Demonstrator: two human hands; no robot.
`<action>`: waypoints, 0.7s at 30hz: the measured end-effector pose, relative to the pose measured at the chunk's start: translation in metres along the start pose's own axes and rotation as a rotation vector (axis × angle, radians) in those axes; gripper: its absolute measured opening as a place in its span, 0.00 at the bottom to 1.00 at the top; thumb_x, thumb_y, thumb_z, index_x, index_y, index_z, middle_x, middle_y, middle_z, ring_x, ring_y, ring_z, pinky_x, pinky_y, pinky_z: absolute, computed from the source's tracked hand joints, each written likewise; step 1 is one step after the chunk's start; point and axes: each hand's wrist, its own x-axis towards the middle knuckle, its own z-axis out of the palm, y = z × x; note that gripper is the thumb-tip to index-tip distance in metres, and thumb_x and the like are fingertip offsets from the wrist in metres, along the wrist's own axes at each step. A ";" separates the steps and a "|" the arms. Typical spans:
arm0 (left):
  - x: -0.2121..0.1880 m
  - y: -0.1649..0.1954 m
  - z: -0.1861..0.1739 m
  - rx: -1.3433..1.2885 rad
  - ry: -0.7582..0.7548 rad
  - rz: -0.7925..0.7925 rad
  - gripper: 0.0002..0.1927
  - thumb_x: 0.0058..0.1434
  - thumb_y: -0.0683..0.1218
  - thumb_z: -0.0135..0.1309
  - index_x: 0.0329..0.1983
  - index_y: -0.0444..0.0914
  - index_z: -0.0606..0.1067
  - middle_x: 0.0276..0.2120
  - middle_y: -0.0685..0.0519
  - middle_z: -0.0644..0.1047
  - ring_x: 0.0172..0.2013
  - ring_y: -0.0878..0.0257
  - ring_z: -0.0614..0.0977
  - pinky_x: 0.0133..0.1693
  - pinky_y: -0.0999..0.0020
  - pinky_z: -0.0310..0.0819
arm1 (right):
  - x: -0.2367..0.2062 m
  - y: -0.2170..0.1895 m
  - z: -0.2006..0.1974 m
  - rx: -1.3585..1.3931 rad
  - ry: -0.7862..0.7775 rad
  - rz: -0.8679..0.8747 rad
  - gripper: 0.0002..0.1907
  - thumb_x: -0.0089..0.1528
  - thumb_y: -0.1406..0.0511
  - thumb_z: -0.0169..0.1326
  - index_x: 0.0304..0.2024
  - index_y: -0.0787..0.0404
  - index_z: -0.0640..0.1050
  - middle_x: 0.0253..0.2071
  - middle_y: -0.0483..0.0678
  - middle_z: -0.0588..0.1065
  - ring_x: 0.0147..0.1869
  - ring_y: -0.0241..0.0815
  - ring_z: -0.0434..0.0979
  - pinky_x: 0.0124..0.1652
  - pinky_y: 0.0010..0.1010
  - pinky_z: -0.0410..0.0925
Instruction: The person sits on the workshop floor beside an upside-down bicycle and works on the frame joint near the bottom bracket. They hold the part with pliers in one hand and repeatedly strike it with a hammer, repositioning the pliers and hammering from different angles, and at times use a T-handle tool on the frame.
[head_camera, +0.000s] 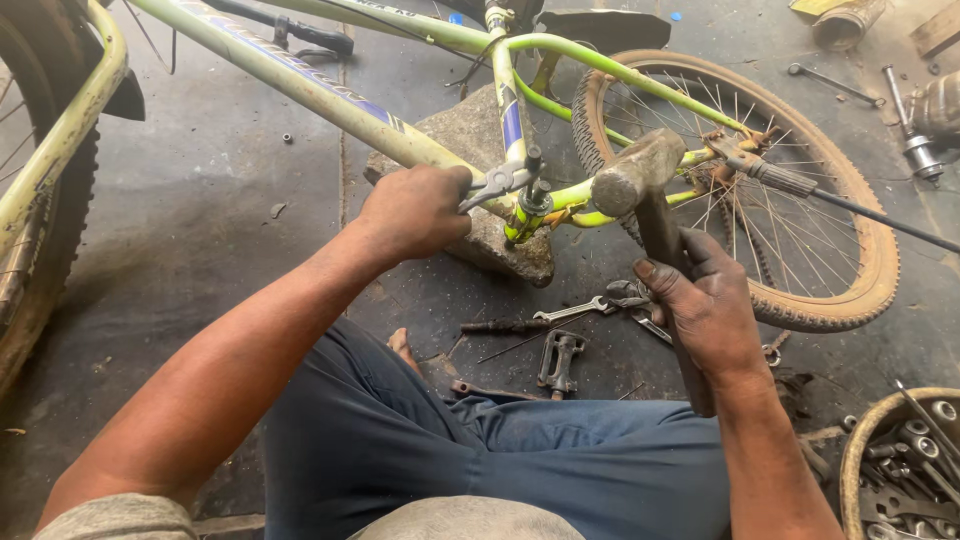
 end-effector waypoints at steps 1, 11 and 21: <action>0.001 0.001 0.000 0.011 0.003 0.006 0.13 0.54 0.47 0.54 0.41 0.38 0.77 0.34 0.41 0.81 0.38 0.44 0.84 0.44 0.47 0.76 | 0.000 0.000 0.001 0.006 0.000 -0.001 0.22 0.60 0.65 0.63 0.54 0.68 0.75 0.30 0.43 0.72 0.23 0.28 0.67 0.22 0.19 0.62; 0.008 0.020 -0.024 0.176 -0.147 -0.061 0.15 0.57 0.45 0.51 0.48 0.42 0.76 0.37 0.43 0.82 0.39 0.48 0.85 0.43 0.49 0.80 | -0.004 -0.068 -0.023 -0.090 0.097 -0.191 0.17 0.65 0.65 0.60 0.55 0.65 0.76 0.37 0.45 0.76 0.30 0.31 0.73 0.27 0.21 0.68; 0.008 0.030 -0.035 0.229 -0.143 -0.021 0.15 0.57 0.45 0.51 0.47 0.42 0.79 0.39 0.44 0.83 0.41 0.48 0.86 0.45 0.50 0.80 | 0.004 -0.115 -0.021 0.062 0.081 -0.402 0.16 0.68 0.66 0.64 0.56 0.60 0.75 0.40 0.43 0.76 0.33 0.31 0.76 0.32 0.22 0.70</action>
